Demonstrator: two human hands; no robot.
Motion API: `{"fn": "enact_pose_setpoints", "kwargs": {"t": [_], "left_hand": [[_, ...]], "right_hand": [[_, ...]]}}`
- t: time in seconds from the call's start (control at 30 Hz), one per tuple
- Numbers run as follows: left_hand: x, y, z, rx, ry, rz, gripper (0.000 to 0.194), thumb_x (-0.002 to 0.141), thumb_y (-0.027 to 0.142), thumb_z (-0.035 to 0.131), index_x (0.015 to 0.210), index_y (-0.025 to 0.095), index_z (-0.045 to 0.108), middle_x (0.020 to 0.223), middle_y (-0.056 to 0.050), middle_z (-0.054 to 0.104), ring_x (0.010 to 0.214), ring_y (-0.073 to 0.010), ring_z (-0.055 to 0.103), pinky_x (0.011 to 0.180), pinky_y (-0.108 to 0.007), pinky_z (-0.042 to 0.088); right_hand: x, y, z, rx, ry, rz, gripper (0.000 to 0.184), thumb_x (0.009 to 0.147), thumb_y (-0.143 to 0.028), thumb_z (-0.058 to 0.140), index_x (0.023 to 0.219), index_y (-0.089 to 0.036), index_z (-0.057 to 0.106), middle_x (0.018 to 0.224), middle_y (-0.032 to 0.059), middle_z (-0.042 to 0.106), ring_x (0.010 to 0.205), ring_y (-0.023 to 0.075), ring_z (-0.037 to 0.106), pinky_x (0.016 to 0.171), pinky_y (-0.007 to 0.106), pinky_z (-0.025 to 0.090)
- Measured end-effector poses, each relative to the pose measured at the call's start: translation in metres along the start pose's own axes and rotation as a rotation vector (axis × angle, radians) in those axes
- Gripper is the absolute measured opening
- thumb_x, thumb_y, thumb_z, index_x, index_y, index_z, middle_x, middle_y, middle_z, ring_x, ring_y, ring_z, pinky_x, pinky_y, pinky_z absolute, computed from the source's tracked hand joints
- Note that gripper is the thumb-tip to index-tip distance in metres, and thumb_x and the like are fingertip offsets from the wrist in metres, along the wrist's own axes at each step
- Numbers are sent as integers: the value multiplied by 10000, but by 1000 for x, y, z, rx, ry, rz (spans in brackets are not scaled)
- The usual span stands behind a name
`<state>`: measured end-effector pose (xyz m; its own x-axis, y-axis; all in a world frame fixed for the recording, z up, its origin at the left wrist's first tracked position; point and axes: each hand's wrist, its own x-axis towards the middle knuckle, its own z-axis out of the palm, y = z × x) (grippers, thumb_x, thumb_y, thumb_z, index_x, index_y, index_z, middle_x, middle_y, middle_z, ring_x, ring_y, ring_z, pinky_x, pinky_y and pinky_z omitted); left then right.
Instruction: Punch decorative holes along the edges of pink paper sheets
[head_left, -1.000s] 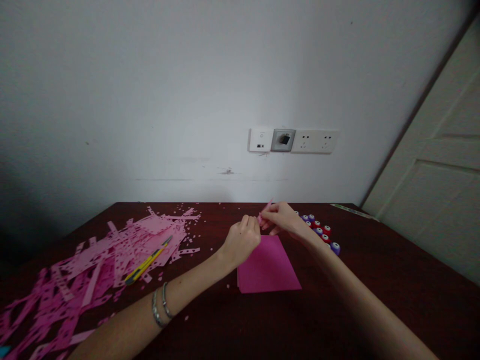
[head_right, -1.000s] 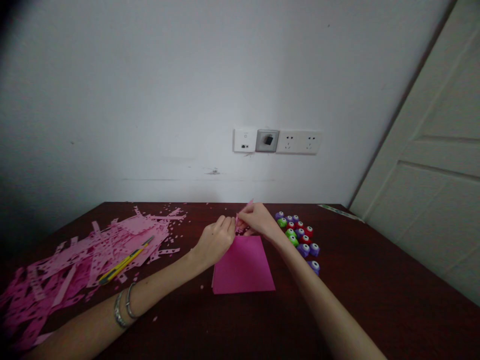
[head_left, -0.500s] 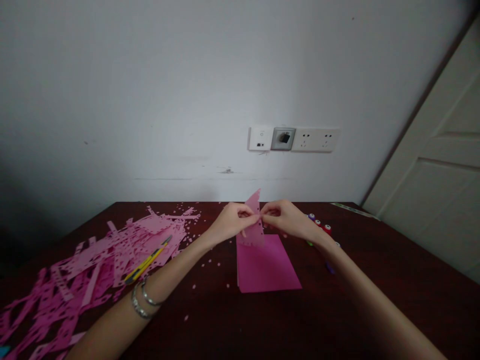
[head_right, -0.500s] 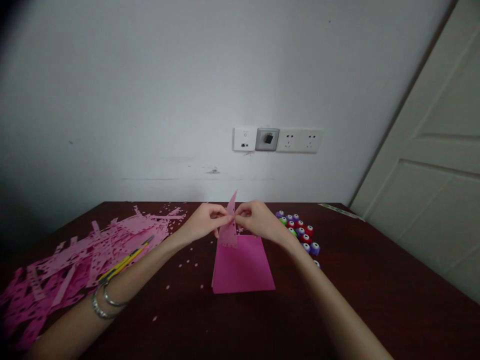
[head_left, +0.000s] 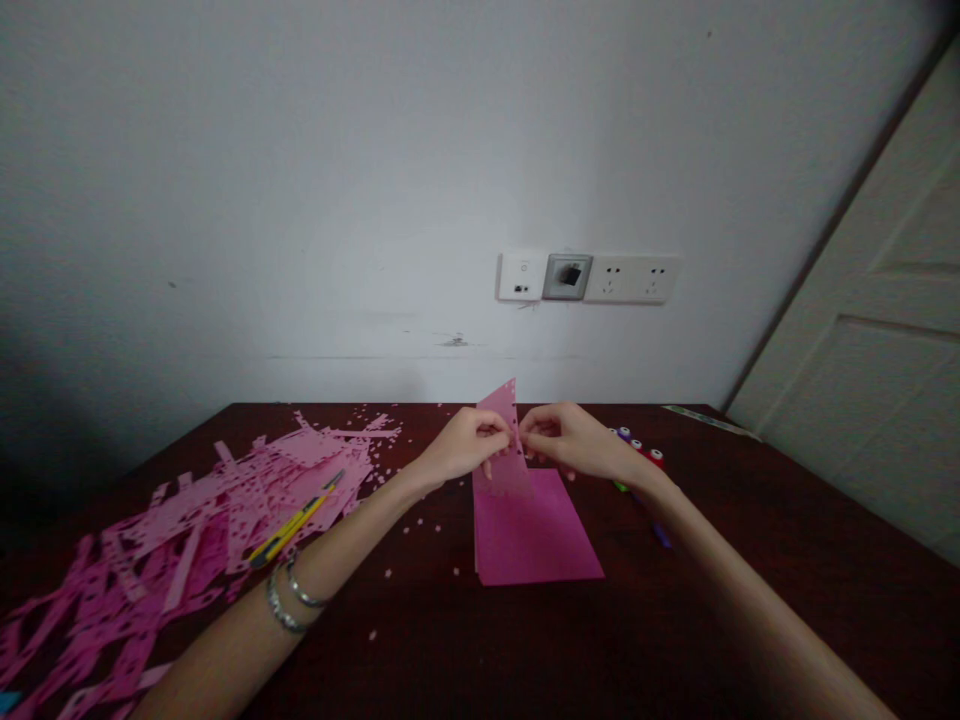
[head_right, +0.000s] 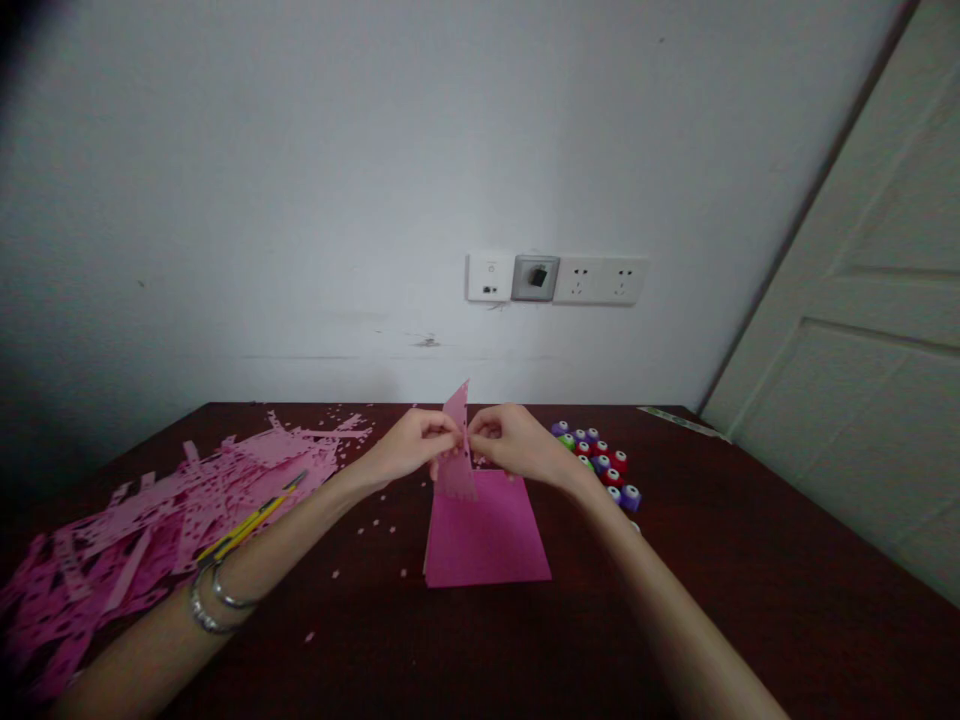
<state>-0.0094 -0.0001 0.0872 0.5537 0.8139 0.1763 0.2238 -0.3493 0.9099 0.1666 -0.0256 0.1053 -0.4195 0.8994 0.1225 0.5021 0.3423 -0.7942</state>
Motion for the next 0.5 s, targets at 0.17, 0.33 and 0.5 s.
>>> {"fn": "enact_pose_setpoints", "kwargs": {"t": [0.17, 0.33, 0.5], "left_hand": [[2, 0, 0, -72, 14, -24, 104, 713, 167, 515, 658, 101, 574, 597, -6, 550, 437, -62, 491, 395, -195, 435], [1, 2, -3, -144, 12, -47, 125, 700, 219, 577, 699, 95, 595, 656, -37, 573, 520, -92, 520, 443, -235, 484], [1, 1, -2, -183, -6, -44, 118, 691, 215, 597, 688, 97, 592, 661, -42, 585, 508, -84, 512, 443, -238, 474]], "right_hand": [[-1, -3, 0, -30, 3, -27, 174, 783, -237, 484, 769, -116, 608, 644, 26, 599, 424, 44, 436, 364, 162, 339], [-2, -3, -1, -42, -10, -9, 156, 778, -228, 475, 763, -125, 592, 647, 18, 590, 419, 45, 431, 350, 160, 336], [-2, -4, 1, -43, -17, -20, 139, 778, -229, 468, 750, -134, 565, 625, 1, 555, 421, 49, 431, 338, 157, 338]]}}
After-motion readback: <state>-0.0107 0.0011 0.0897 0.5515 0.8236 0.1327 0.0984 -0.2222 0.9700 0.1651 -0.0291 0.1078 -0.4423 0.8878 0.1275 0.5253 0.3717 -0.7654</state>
